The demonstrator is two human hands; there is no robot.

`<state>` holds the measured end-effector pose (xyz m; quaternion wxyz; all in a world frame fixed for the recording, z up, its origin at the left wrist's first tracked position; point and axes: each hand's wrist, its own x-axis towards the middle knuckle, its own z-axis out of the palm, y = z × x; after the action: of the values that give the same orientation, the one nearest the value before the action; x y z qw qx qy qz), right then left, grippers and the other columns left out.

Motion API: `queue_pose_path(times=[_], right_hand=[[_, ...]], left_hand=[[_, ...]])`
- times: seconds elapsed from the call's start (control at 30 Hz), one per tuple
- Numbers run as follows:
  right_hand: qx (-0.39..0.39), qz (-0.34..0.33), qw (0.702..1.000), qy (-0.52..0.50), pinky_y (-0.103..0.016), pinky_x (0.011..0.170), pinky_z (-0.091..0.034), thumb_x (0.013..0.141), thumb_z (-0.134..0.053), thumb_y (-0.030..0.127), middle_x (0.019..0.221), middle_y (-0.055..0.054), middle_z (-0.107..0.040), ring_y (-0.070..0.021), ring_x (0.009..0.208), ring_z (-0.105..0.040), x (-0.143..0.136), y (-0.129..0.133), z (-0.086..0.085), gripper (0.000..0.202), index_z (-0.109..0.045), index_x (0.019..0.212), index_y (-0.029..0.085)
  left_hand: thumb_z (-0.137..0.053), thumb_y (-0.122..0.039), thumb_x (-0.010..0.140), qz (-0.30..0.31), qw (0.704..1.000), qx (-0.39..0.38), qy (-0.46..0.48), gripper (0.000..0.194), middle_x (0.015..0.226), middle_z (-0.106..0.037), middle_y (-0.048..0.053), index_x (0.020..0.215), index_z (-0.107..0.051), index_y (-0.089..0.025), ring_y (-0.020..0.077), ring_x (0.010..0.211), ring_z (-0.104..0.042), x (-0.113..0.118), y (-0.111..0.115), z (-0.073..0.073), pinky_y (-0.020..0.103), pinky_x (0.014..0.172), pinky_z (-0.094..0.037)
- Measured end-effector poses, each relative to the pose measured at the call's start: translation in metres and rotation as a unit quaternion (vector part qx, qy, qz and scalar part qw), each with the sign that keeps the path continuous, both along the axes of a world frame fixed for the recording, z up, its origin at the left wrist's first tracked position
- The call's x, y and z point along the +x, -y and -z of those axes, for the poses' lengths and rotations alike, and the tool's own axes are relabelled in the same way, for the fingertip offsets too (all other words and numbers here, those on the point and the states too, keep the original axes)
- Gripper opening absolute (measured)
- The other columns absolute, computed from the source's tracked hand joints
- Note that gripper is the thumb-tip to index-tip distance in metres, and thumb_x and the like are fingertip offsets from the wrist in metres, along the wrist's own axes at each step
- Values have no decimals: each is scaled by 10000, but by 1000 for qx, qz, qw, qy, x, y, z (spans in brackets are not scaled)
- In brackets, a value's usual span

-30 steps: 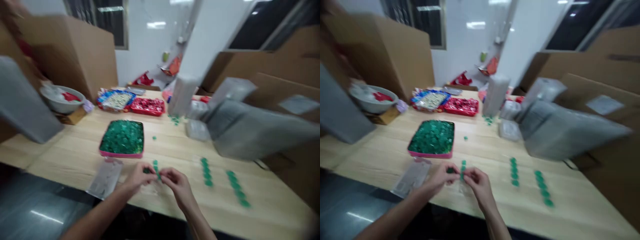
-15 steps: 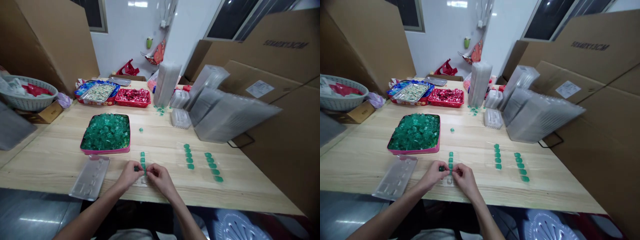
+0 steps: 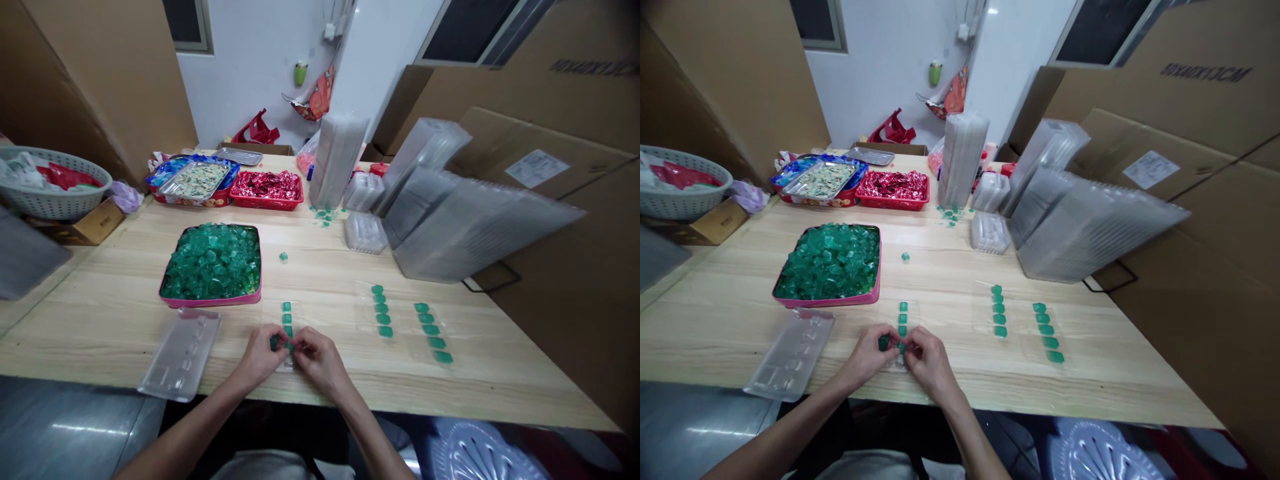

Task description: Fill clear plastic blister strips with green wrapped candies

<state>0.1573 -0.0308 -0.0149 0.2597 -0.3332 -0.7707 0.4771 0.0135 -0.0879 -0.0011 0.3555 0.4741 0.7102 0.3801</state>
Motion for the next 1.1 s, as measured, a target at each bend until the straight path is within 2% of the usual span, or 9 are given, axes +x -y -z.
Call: queue_pose_path(times=[0.17,0.3,0.53,0.63,0.8,0.87,1.0,1.1], right_hand=[[-22,23,999,0,-220,588,-456,657,-524,45,704,2,-588,-128,633,-566,1,0,3,184,-623,730,182],[-30,14,999,-2,-219,594,-466,634,-508,29,735,-3,-599,-135,670,-582,-1,0,2,225,-627,746,183],[-42,-2,999,15,-222,574,-456,631,-515,38,696,8,-605,-131,623,-570,0,0,1,221,-610,775,174],[-42,4,999,7,-216,572,-454,624,-510,39,692,13,-599,-130,633,-566,-1,-1,-2,217,-600,762,180],[-72,36,997,10,-221,539,-444,664,-496,81,637,17,-581,-131,574,-555,-3,-3,0,159,-583,753,180],[-48,41,998,18,-220,539,-434,661,-485,63,648,14,-578,-127,568,-548,-3,-4,1,177,-586,746,180],[18,26,999,21,-222,568,-437,701,-493,65,796,-23,-572,-121,620,-551,-3,-3,1,185,-623,768,178],[63,12,997,48,-233,600,-430,749,-496,84,765,-24,-559,-137,657,-550,-5,-2,1,172,-634,765,185]], left_hand=[[-581,-55,592,-1,1000,11,-11,134,625,-599,-10,662,-632,-157,152,643,-545,2,0,2,253,643,-407],[-536,-37,592,18,999,51,-5,174,658,-585,-7,683,-616,-162,147,652,-539,2,4,6,249,643,-400],[-473,-10,575,44,993,104,19,229,660,-549,-14,683,-588,-177,138,648,-524,2,9,7,236,629,-396],[-470,-13,572,30,995,94,15,230,661,-560,-13,677,-591,-178,139,651,-525,4,7,5,239,631,-393],[-538,-45,595,-18,999,27,-20,173,680,-612,-5,671,-616,-179,154,676,-545,7,0,5,256,657,-397],[-563,-63,608,-29,999,9,-34,137,673,-620,3,658,-625,-175,164,682,-551,8,-2,7,270,671,-396],[-593,-99,621,-42,998,-12,-36,84,639,-622,23,606,-638,-167,186,674,-547,8,-7,12,309,691,-386],[-600,-112,611,-46,999,-21,-18,77,652,-631,29,609,-651,-170,197,715,-550,7,-8,11,317,718,-384]])
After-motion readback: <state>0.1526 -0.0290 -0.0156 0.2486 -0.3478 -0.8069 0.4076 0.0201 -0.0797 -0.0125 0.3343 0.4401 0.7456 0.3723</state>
